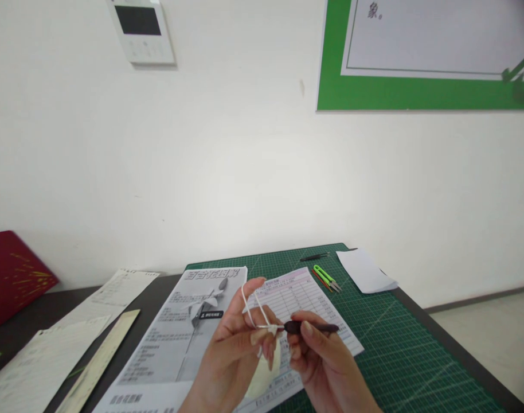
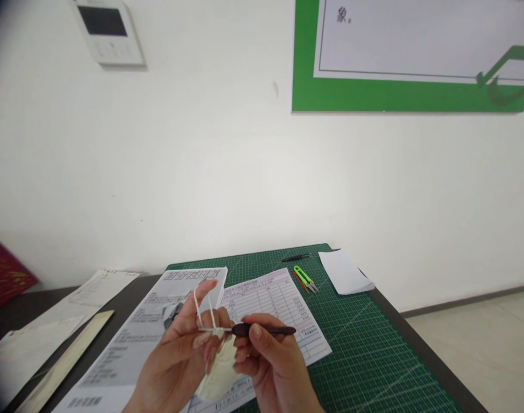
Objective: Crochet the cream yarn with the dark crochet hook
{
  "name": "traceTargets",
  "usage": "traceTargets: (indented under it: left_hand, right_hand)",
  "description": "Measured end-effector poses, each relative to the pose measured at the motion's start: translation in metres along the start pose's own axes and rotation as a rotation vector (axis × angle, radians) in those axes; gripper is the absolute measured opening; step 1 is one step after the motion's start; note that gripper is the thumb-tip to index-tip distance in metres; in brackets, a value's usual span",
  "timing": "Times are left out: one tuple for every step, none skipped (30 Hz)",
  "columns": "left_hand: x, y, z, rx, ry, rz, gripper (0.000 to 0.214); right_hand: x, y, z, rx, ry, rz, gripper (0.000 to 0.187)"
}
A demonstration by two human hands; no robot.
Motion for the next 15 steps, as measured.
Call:
traceTargets:
  left_hand:
    - [-0.0007, -0.0002, 0.0010, -0.001, 0.006, -0.010, 0.048]
    - [-0.0013, -0.0003, 0.0020, -0.004, 0.009, -0.017, 0.048]
    - [-0.0018, -0.0003, 0.0028, -0.005, 0.008, -0.024, 0.049]
    - [-0.0022, -0.0002, 0.0034, -0.005, 0.003, -0.029, 0.050]
    - [-0.0027, 0.0001, 0.0035, -0.004, -0.003, -0.034, 0.051]
    - [-0.0025, 0.0004, 0.0037, -0.005, -0.007, -0.033, 0.051]
    - [-0.0021, 0.0009, 0.0039, -0.006, -0.009, -0.028, 0.051]
    - [-0.0016, 0.0013, 0.0038, -0.007, -0.004, -0.025, 0.052]
    - [-0.0011, 0.0017, 0.0037, -0.008, 0.003, -0.020, 0.052]
    - [-0.0008, 0.0020, 0.0036, -0.008, 0.010, -0.018, 0.052]
    - [-0.0011, 0.0021, 0.0029, -0.003, 0.014, -0.021, 0.053]
    - [-0.0016, 0.0021, 0.0021, 0.005, 0.014, -0.025, 0.053]
    - [-0.0024, 0.0020, 0.0009, 0.016, 0.011, -0.030, 0.054]
    - [-0.0028, 0.0018, -0.0001, 0.023, 0.007, -0.031, 0.053]
    - [-0.0032, 0.0016, -0.0010, 0.028, 0.006, -0.031, 0.053]
  right_hand:
    - [-0.0010, -0.0005, 0.0000, 0.012, -0.020, -0.008, 0.014]
    - [-0.0015, -0.0009, 0.0001, 0.021, -0.034, -0.012, 0.014]
    - [-0.0014, -0.0013, 0.0003, 0.025, -0.040, -0.011, 0.013]
    - [-0.0005, -0.0016, 0.0005, 0.027, -0.038, -0.003, 0.012]
    - [0.0010, -0.0018, 0.0002, 0.032, -0.033, 0.009, 0.012]
    - [0.0025, -0.0019, -0.0001, 0.036, -0.026, 0.021, 0.012]
    - [0.0040, -0.0021, -0.0005, 0.040, -0.019, 0.031, 0.012]
    - [0.0053, -0.0023, -0.0010, 0.044, -0.017, 0.040, 0.012]
    - [0.0063, -0.0026, -0.0012, 0.047, -0.018, 0.045, 0.012]
    - [0.0071, -0.0029, -0.0010, 0.046, -0.020, 0.049, 0.012]
    - [0.0076, -0.0032, -0.0006, 0.042, -0.024, 0.052, 0.012]
    - [0.0079, -0.0034, -0.0001, 0.037, -0.028, 0.053, 0.012]
    - [0.0079, -0.0035, 0.0003, 0.032, -0.031, 0.051, 0.012]
    - [0.0078, -0.0035, 0.0007, 0.027, -0.032, 0.048, 0.012]
    - [0.0075, -0.0033, 0.0006, 0.025, -0.032, 0.045, 0.012]
Point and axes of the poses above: each hand's wrist, its own y-axis away from the middle knuckle, its own z-axis out of the back of the hand, x = y × z, the point moved 9 cm from there along -y, towards the middle knuckle, and after that the axes turned 10 degrees about -y, right-handed, at the moved point
